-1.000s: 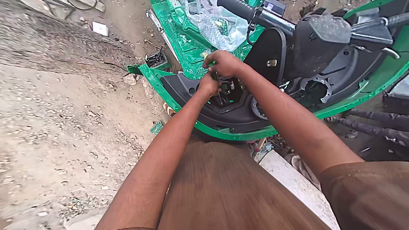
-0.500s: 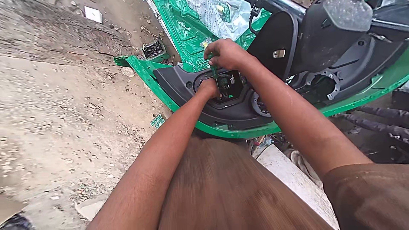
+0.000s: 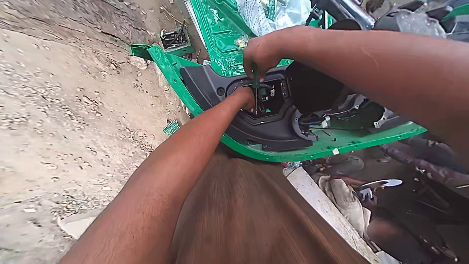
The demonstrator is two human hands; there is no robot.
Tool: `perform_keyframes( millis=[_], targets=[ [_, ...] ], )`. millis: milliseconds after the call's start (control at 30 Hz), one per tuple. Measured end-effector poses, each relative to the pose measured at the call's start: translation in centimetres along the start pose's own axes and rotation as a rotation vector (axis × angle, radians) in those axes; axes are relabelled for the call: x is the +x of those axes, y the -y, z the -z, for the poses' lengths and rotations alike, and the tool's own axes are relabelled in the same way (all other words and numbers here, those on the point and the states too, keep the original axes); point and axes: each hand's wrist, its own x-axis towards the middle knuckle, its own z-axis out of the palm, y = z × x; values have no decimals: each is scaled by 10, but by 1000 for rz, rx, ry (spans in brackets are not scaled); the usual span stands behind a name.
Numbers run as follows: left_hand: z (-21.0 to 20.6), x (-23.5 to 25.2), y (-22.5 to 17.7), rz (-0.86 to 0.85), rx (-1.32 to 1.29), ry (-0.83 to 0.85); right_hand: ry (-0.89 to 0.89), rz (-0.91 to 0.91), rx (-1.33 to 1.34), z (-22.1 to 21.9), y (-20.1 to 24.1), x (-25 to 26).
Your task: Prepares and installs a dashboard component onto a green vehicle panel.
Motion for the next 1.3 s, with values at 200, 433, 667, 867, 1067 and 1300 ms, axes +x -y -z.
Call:
perform_keyframes(
  millis=[200, 433, 667, 867, 1067, 1300],
  targets=[
    [11, 3, 7, -187, 234, 148, 0, 144, 11, -7, 4, 1],
    [15, -2, 7, -185, 198, 174, -44, 127, -31, -9, 8, 6],
    [14, -5, 6, -130, 84, 164, -56, 86, -11, -19, 2, 8],
    [8, 3, 8, -145, 63, 145, -21, -71, 22, -18, 8, 8],
    [6, 7, 10, -94, -180, 54, 37, -164, -19, -15, 8, 15],
    [6, 2, 0, -33, -269, 39, 181, -325, -13, -6, 12, 32]
  ],
)
